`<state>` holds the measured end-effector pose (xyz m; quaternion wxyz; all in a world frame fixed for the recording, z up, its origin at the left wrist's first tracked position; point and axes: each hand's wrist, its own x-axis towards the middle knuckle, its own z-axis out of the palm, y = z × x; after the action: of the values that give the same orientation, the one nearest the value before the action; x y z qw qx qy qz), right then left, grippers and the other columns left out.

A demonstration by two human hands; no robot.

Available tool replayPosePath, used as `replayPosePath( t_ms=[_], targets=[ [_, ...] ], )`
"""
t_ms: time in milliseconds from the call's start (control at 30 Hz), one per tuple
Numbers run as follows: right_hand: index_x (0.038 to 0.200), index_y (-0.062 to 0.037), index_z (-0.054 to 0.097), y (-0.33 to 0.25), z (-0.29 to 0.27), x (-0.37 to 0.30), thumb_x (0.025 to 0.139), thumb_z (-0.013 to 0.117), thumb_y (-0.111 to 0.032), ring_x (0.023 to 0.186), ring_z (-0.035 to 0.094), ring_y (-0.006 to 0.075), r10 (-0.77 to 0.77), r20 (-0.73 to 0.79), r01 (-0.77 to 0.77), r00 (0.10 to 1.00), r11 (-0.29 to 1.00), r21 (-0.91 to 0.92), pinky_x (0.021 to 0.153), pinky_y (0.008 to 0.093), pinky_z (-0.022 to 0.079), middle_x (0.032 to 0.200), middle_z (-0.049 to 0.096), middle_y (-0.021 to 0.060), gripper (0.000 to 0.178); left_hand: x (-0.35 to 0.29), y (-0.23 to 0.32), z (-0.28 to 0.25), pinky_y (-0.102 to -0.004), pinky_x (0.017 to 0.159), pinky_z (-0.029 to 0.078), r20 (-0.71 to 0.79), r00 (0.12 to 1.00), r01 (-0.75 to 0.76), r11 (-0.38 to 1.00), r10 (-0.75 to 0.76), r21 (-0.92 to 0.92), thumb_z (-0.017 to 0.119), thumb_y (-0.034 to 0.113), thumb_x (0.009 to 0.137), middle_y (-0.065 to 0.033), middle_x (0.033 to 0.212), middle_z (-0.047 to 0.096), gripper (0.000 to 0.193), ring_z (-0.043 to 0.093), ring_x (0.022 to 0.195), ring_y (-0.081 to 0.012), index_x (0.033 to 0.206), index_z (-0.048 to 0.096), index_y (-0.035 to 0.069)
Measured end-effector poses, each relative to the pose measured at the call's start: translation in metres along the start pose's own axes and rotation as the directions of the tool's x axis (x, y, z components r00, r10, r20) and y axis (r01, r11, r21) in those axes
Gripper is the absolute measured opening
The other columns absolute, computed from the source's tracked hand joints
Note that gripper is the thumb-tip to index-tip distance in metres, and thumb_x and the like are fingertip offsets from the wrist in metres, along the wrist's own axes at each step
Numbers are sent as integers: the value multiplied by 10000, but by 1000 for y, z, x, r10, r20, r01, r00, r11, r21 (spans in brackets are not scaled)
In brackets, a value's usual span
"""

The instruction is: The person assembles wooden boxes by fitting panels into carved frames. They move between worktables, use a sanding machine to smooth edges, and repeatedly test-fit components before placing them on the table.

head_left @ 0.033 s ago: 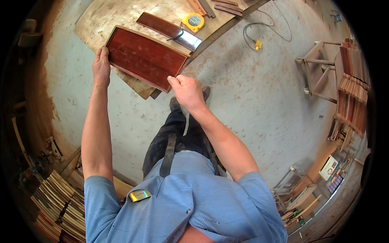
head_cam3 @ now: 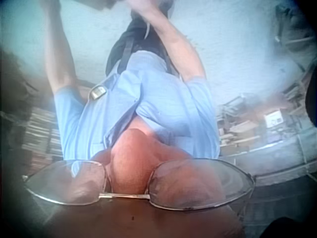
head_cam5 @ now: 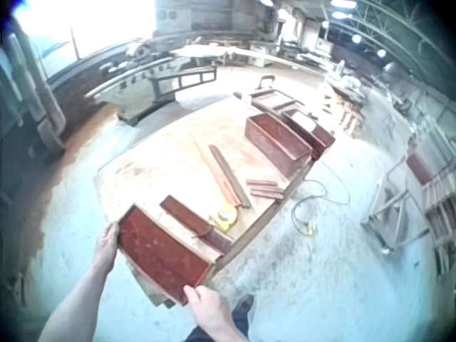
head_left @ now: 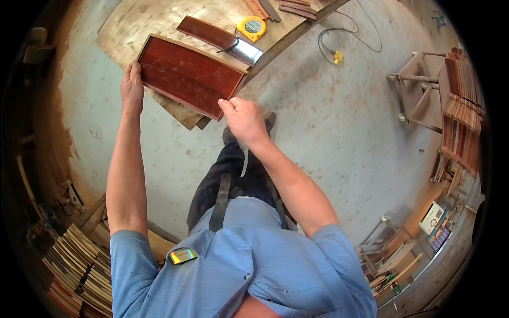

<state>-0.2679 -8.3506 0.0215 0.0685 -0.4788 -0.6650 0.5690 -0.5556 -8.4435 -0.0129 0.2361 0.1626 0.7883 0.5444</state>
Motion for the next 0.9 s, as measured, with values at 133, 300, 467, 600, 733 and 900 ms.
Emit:
replayPosePath(
  t_ms=[133,300,467,600,733,900],
  targets=[
    [663,25,508,7,3,-6,909,600,-327,586,507,392,-21,11,21,1000,999,25,574,446,417,653,535,235,440,0,-2,1,-290,979,399,-13,999,-38,999,39,33,491,336,1013,-82,1250,577,480,513,1132,-161,1315,524,-36],
    [674,33,504,18,12,-15,904,618,-281,585,498,386,-77,29,73,997,991,110,564,441,408,655,535,237,406,1,2,1,-295,973,403,-5,1000,-24,995,24,99,492,338,1010,-97,1230,587,479,520,1121,-167,1304,529,-39],
    [687,37,513,24,5,-22,904,618,-262,593,511,376,-48,53,41,997,991,126,574,433,417,670,547,234,384,1,0,2,-296,964,407,-14,999,-29,997,30,69,495,333,1009,-91,1205,595,465,526,1100,-166,1283,539,-39],
    [750,25,568,33,3,-25,909,610,-253,604,549,339,-26,41,20,999,989,148,595,408,446,683,579,211,323,5,-6,-2,-297,956,411,-13,999,-41,996,42,85,498,331,1007,-85,1203,594,459,527,1094,-164,1280,541,-36],
    [879,0,634,28,-1,-26,926,598,-238,616,594,213,-5,6,3,1000,966,258,609,345,476,686,637,147,245,4,-5,3,-265,886,427,-43,997,-56,996,59,65,502,324,1015,-33,1085,608,402,526,998,-118,1221,580,-13],
    [1036,2,624,21,-8,-25,973,540,-176,710,623,132,84,56,-101,995,823,560,636,279,515,846,693,90,207,3,-6,0,-286,912,418,1,998,-66,996,66,58,484,324,1011,-58,1131,603,423,524,1030,-149,1245,564,-18]
  ],
)
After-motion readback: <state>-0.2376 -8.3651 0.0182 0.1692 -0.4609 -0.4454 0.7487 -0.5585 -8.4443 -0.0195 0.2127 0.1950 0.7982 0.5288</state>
